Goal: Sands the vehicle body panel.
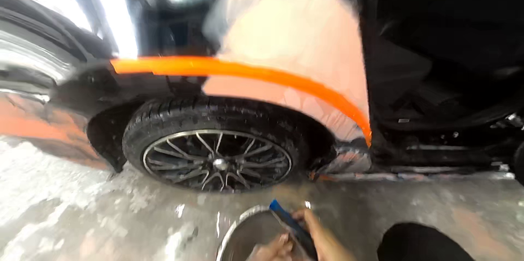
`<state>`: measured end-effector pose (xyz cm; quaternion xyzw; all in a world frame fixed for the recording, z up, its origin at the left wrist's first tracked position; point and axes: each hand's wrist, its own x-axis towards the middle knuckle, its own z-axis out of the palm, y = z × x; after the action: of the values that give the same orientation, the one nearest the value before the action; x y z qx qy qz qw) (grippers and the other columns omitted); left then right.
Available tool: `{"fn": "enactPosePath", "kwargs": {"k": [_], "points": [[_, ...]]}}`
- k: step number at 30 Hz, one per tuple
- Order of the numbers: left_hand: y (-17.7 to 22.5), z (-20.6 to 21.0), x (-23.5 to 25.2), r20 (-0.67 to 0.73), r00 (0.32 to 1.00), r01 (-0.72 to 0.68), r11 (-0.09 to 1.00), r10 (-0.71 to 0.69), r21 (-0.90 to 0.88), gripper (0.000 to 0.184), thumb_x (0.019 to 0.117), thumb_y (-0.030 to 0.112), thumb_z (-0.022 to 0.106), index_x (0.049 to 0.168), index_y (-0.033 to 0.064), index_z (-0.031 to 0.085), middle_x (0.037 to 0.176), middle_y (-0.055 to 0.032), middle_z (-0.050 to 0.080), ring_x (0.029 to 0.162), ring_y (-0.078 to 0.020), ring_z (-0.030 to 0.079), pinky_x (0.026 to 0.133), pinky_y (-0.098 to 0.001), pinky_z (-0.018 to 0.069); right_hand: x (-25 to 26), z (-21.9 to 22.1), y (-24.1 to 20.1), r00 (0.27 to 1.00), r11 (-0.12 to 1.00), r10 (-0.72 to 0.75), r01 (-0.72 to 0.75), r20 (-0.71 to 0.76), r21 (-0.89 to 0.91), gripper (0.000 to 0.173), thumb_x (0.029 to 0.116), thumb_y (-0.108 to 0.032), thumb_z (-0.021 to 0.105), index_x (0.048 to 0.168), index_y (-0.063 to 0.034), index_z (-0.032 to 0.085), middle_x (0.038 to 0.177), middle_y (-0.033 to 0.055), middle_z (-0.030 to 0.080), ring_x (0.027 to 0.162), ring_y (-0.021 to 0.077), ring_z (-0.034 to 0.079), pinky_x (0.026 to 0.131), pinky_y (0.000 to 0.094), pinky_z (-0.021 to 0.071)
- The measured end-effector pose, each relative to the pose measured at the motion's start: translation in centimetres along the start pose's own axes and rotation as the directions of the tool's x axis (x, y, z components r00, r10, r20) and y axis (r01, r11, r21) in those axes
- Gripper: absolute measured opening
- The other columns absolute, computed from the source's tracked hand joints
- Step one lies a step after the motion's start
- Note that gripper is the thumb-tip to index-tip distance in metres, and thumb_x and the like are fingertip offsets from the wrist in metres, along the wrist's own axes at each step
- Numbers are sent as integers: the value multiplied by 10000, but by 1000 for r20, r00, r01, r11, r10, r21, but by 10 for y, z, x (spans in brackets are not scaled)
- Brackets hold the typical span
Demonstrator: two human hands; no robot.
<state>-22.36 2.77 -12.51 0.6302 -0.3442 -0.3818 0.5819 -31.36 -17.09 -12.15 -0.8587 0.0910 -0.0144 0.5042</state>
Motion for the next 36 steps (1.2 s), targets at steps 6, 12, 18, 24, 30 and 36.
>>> {"fn": "enactPosePath", "kwargs": {"k": [6,12,18,24,30,36], "points": [[-6,-11,8,101,914,330,866,-392,377,389,1043,260,401,1280,165,694,1186,-35,727,1102,-160,677,974,-466,539,9,-24,28,996,960,87,-86,8,266,467,888,-371,771,1253,-165,564,1042,5,712,887,134,712,753,335,630],[-88,31,31,-22,569,570,375,-822,731,545,1027,382,510,1522,157,475,1503,-178,513,1355,-384,526,1068,-632,453,26,-46,25,989,945,1,48,-149,323,523,749,-338,893,1176,-193,627,985,-12,730,754,154,727,620,321,655],[-193,50,70,-215,596,635,289,-774,717,513,1066,440,419,1443,117,550,1451,-204,547,1317,-382,559,1066,-601,465,41,-52,27,992,925,-22,67,-122,373,403,832,-324,847,1125,-164,623,987,-5,722,694,139,704,559,308,627],[-216,81,72,-162,507,676,273,-847,685,635,831,469,745,1256,7,651,1233,-194,679,1155,-342,650,977,-572,511,32,-63,29,997,950,0,23,-72,311,406,801,-381,862,1099,-214,643,927,-59,711,759,80,700,633,305,636],[-220,68,53,89,330,449,239,-940,861,507,884,370,706,1254,26,666,1253,-231,662,1182,-409,625,975,-661,477,33,-75,30,995,946,19,15,-102,324,413,813,-384,853,1113,-205,633,921,-51,710,756,82,701,631,309,632],[-220,47,50,-195,538,670,276,-820,689,627,883,626,620,1217,99,684,1177,-135,712,1127,-306,675,969,-583,525,34,-76,29,995,949,47,-17,-88,315,436,803,-385,858,1129,-220,622,938,-65,706,764,75,704,638,306,642]]}}
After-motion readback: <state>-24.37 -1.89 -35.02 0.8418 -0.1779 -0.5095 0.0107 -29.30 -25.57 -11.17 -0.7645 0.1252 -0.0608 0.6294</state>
